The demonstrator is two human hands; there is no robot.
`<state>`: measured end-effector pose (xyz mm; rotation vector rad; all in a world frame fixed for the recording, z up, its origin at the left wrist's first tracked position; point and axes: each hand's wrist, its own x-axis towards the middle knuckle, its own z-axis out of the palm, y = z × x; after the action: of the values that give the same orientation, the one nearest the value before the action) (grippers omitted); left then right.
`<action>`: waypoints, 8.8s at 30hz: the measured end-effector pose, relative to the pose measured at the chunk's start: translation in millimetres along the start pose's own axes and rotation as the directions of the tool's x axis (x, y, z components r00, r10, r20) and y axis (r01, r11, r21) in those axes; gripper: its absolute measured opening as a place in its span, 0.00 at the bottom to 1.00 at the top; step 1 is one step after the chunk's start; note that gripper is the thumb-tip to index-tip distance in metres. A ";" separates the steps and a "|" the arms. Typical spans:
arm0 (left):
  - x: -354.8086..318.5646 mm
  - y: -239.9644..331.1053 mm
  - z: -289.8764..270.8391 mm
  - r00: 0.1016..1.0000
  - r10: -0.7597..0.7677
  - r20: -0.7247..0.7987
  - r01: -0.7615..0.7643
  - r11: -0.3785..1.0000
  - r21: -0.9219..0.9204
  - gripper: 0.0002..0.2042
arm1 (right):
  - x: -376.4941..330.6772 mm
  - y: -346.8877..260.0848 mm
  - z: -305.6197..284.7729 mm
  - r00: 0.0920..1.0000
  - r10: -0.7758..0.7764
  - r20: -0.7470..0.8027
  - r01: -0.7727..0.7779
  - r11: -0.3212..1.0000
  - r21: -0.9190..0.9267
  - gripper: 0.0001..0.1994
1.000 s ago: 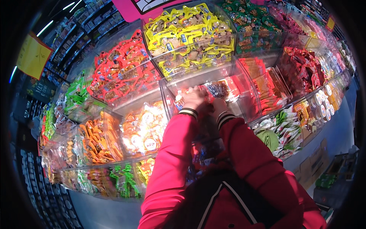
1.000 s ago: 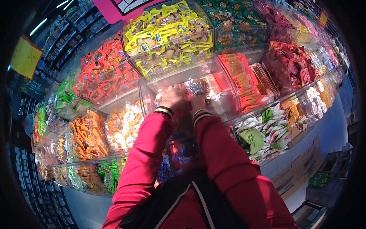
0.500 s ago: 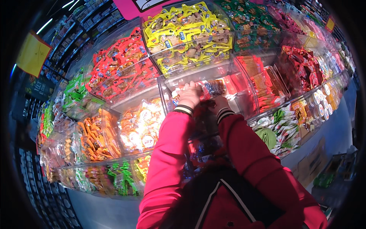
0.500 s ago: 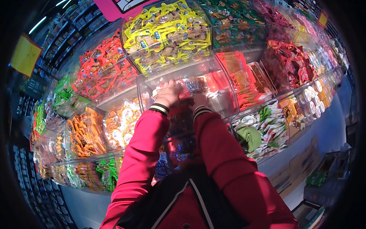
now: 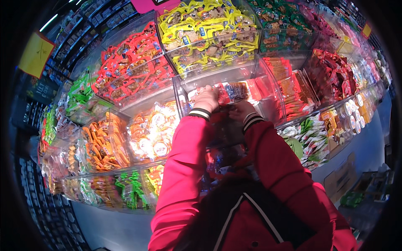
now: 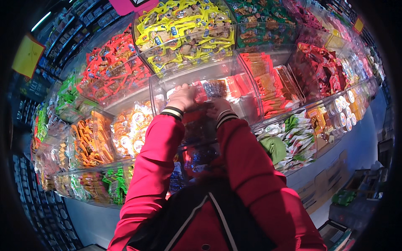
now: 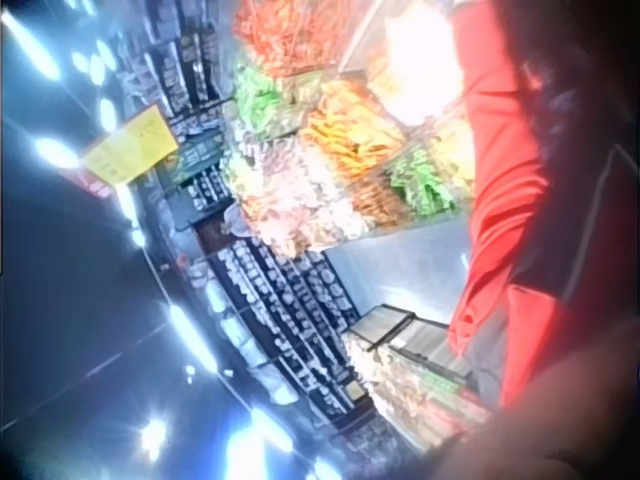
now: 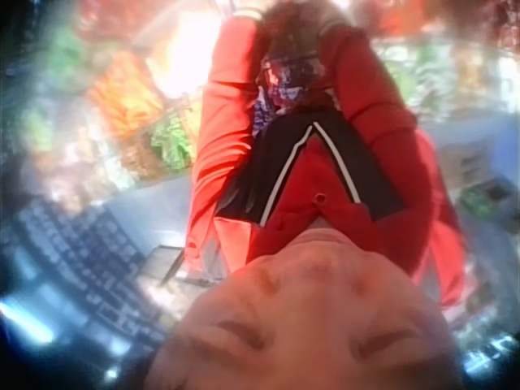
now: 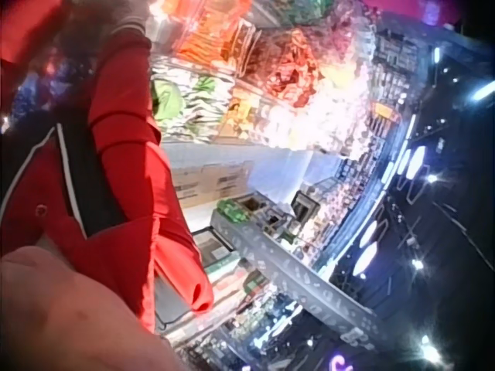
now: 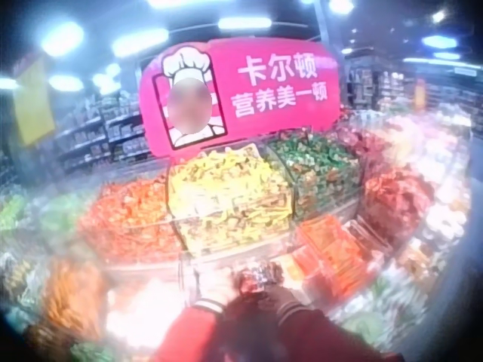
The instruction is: The person repeatedly picks up small packaged snack items from a display bin, briefly turns them over, and places them back into the same bin. The action is repeated continuously across the clip without any visible change in the arrangement or destination of the items.
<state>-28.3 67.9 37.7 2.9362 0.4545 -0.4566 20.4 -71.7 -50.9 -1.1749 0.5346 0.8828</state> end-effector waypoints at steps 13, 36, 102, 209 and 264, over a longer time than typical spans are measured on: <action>-2.4 -1.0 -4.8 1.000 0.028 -0.006 -0.028 0.999 -0.019 0.23 | -16.1 5.2 14.0 0.999 -0.040 0.009 0.040 0.998 -0.052 0.10; 9.3 17.0 38.1 0.952 0.098 -0.291 -0.087 0.995 0.050 0.43 | 46.4 1.5 -22.5 0.953 -0.228 0.200 0.303 0.705 -0.641 0.09; -70.3 19.7 3.6 0.924 0.362 0.125 -0.361 0.932 -0.029 0.19 | -124.6 -23.0 -81.2 0.262 -0.682 0.682 0.742 -0.309 -0.594 0.10; -37.1 -14.6 28.7 0.896 0.080 -0.436 -0.087 0.996 0.004 0.19 | -85.1 -41.1 -32.7 0.270 -0.721 0.638 0.566 -0.417 -0.711 0.11; -257.8 23.6 121.6 0.983 0.095 -0.158 -0.050 -0.688 -0.724 0.12 | -247.3 116.0 -105.4 0.747 -0.344 0.569 0.402 0.915 0.025 0.13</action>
<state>-288.5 -46.6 6.2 0.6846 0.2203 0.1484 -206.6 -233.4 38.7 -0.9930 -0.2360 0.8560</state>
